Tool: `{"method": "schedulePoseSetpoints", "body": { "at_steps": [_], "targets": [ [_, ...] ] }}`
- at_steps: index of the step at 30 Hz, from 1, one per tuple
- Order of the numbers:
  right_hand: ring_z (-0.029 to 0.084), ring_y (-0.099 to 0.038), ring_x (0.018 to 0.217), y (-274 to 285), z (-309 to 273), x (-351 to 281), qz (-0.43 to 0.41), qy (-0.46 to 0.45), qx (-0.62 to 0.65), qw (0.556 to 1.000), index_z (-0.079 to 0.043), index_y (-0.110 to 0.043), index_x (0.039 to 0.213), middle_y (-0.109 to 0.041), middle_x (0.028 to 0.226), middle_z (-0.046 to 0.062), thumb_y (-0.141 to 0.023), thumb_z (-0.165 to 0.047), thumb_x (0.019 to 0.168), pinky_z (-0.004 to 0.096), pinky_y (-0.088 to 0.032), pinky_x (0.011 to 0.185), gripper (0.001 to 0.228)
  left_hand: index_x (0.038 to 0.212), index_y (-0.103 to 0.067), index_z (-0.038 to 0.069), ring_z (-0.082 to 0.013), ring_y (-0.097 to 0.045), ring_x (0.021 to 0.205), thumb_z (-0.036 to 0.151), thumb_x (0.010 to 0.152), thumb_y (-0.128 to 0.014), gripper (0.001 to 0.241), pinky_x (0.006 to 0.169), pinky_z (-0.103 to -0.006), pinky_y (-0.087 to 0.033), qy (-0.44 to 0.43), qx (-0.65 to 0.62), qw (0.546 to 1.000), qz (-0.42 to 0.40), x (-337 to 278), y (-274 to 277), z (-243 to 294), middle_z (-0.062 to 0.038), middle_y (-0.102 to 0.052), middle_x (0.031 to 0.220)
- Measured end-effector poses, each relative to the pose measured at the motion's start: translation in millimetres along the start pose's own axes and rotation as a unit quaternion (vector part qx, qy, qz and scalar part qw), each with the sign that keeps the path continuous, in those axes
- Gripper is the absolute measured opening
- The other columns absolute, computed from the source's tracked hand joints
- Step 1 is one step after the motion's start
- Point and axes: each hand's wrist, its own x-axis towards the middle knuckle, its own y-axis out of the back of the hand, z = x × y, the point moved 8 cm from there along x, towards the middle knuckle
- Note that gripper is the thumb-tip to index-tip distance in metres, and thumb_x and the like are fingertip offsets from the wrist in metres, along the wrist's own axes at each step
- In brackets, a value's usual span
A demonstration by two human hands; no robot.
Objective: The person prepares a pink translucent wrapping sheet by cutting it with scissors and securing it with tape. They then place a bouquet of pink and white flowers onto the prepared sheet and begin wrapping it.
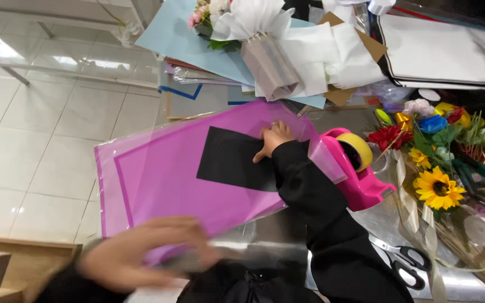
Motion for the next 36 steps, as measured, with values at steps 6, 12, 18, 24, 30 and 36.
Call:
{"method": "schedulePoseSetpoints", "body": {
  "at_steps": [6, 12, 18, 24, 30, 36],
  "targets": [
    [0.035, -0.070, 0.112, -9.2, 6.3, 3.8, -0.059, 0.085, 0.112, 0.988, -0.019, -0.077, 0.117, -0.077, 0.116, 0.011, -0.086, -0.053, 0.072, 0.049, -0.053, 0.088, 0.057, 0.131, -0.062, 0.007, -0.0344, -0.065, 0.109, 0.024, 0.102, -0.065, 0.033, 0.097, -0.0442, -0.049, 0.029, 0.158, 0.980, 0.117, 65.2, -51.6, -127.7, -0.016, -0.068, 0.119],
    [0.019, -0.070, 0.102, 209.3, 133.2, -55.7, 0.186, -0.037, 0.386, 0.903, -0.011, -0.074, 0.125, -0.078, 0.116, 0.007, -0.066, -0.062, 0.090, 0.036, -0.048, 0.094, 0.063, 0.162, -0.035, 0.013, -0.0442, -0.019, 0.155, 0.075, 0.091, -0.068, 0.100, 0.119, -0.0646, -0.016, 0.183, 0.326, 0.917, 0.139, 62.4, -81.2, -229.1, -0.023, -0.025, 0.168],
    [0.034, -0.067, 0.121, 214.8, 255.8, 7.1, 0.273, -0.261, 0.468, 0.799, -0.008, -0.068, 0.135, -0.069, 0.137, 0.011, -0.080, -0.062, 0.085, 0.044, -0.051, 0.093, 0.075, 0.164, -0.034, 0.014, -0.0370, -0.017, 0.162, 0.088, 0.059, -0.095, 0.142, 0.128, -0.0544, -0.009, 0.134, 0.493, 0.828, 0.230, 86.2, -110.0, -250.0, -0.021, -0.020, 0.174],
    [0.028, -0.044, 0.148, 182.2, 266.1, -22.1, 0.200, -0.135, 0.357, 0.902, -0.006, -0.011, 0.167, -0.018, 0.176, 0.013, -0.050, -0.069, 0.095, 0.043, -0.041, 0.109, 0.103, 0.152, -0.052, 0.012, -0.0369, -0.035, 0.154, 0.059, 0.095, -0.062, 0.074, 0.122, -0.0566, -0.024, 0.119, 0.499, 0.818, 0.260, 98.5, -107.4, -253.0, -0.021, -0.037, 0.167],
    [0.031, -0.048, 0.144, 114.8, 197.8, -225.8, 0.077, -0.159, 0.315, 0.932, -0.025, -0.021, 0.167, -0.045, 0.161, 0.011, -0.071, -0.056, 0.066, 0.058, -0.038, 0.118, 0.117, 0.127, -0.069, 0.010, -0.0364, -0.063, 0.131, 0.018, 0.099, -0.059, 0.031, 0.108, -0.0573, -0.048, 0.006, 0.573, 0.740, 0.352, 103.2, -118.6, -232.6, -0.015, -0.068, 0.138],
    [0.040, -0.041, 0.147, 11.0, 187.2, -257.2, 0.241, -0.238, 0.235, 0.911, -0.014, -0.011, 0.170, -0.053, 0.157, 0.008, -0.089, -0.067, 0.041, 0.066, -0.034, 0.111, 0.159, 0.133, -0.068, 0.004, -0.0379, -0.055, 0.139, 0.013, 0.099, -0.055, 0.037, 0.113, -0.0620, -0.044, 0.038, 0.588, 0.746, 0.311, 106.4, -137.9, -252.7, -0.016, -0.067, 0.141]
  ]
}}
